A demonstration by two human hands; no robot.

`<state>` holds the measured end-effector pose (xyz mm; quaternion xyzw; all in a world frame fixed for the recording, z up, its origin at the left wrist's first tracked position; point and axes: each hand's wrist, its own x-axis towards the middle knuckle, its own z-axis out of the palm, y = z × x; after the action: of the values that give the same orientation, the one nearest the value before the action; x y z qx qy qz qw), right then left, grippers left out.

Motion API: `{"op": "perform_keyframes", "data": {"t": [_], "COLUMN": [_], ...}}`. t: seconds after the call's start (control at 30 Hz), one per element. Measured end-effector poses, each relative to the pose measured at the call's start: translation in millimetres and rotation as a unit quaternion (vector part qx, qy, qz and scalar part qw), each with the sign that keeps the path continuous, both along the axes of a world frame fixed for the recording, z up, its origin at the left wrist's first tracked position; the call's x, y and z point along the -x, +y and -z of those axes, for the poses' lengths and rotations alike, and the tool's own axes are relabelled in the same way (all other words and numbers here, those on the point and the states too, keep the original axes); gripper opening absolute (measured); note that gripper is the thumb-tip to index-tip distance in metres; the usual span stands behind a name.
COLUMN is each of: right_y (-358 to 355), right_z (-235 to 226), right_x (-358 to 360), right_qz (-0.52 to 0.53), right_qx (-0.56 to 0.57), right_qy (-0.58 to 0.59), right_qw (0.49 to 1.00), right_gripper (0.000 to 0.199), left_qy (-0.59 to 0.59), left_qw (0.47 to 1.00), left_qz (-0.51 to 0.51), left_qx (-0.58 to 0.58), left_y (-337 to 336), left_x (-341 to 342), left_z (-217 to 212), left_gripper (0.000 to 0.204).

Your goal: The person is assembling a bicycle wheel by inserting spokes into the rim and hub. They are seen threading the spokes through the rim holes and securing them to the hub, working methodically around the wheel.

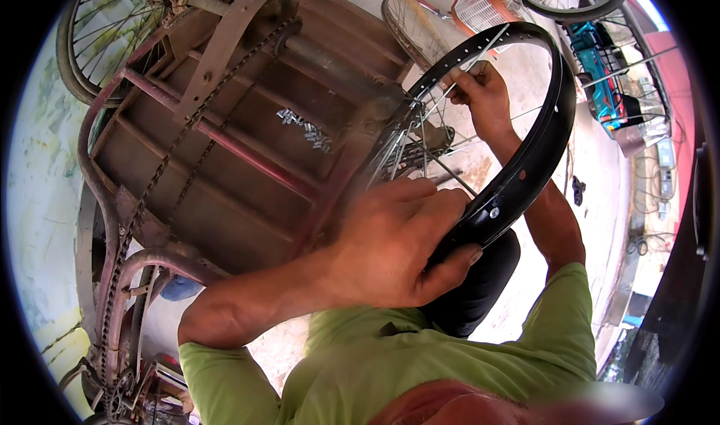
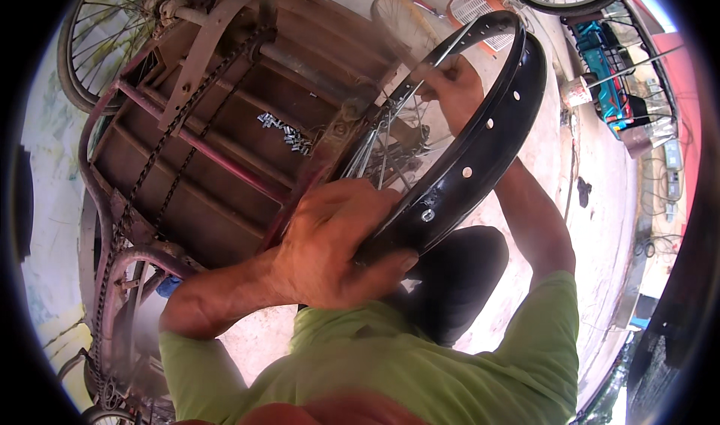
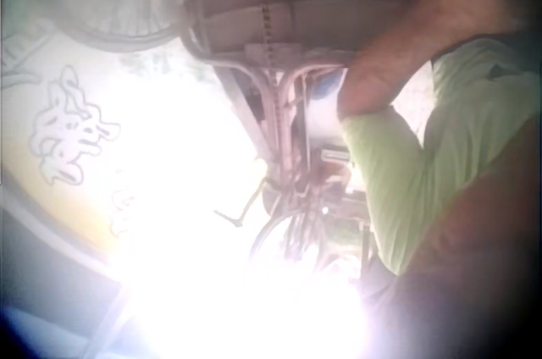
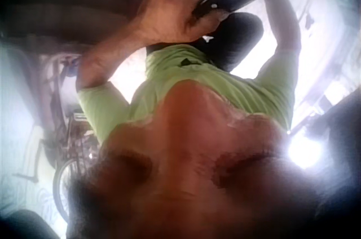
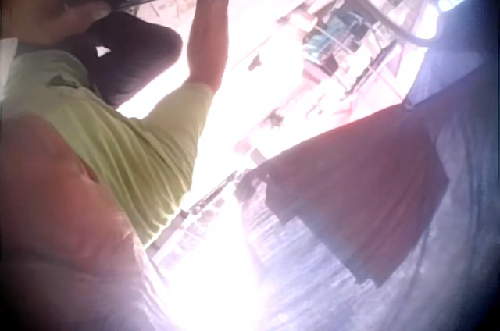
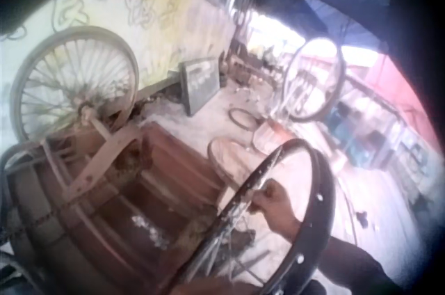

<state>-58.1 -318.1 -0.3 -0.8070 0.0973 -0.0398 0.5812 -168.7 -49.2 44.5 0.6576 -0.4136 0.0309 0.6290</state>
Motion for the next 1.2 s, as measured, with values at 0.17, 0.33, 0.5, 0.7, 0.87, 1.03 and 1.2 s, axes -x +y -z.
{"op": "perform_keyframes", "data": {"t": [0.17, 0.33, 0.5, 0.7, 0.87, 1.03, 1.2], "right_y": [6, -12, 5, -4, -14, -5, -1], "right_z": [18, 29, -14, -11, 11, -3, 2], "right_x": [-20, -37, -46, -60, -62, -62, -50], "right_qz": [-0.024, -0.189, -0.378, -0.438, -0.451, -0.455, -0.354], "right_qx": [-0.058, 0.262, 0.273, 0.315, 0.308, 0.395, 0.31], "right_qy": [0.195, 0.15, 0.239, 0.296, 0.247, 0.215, 0.243], "right_qw": [0.979, 0.934, 0.852, 0.788, 0.8, 0.769, 0.848], "right_gripper": [0.029, 0.045, 0.061, 0.069, 0.063, 0.055, 0.047], "left_qy": [-0.018, -0.028, -0.019, -0.013, -0.019, -0.025, -0.029], "left_qw": [1.0, 1.0, 0.999, 1.0, 0.998, 0.998, 0.998], "left_qz": [-0.005, -0.006, -0.028, -0.014, -0.023, -0.022, -0.014], "left_qx": [0.003, 0.005, 0.028, 0.023, 0.046, 0.05, 0.045], "left_y": [0, -1, -3, -3, -4, -5, -6], "left_x": [-3, -2, -5, -5, -6, -6, -7], "left_z": [3, 1, 2, 0, 3, 5, 7], "left_gripper": [0.049, 0.051, 0.031, 0.035, 0.04, 0.043, 0.045]}}
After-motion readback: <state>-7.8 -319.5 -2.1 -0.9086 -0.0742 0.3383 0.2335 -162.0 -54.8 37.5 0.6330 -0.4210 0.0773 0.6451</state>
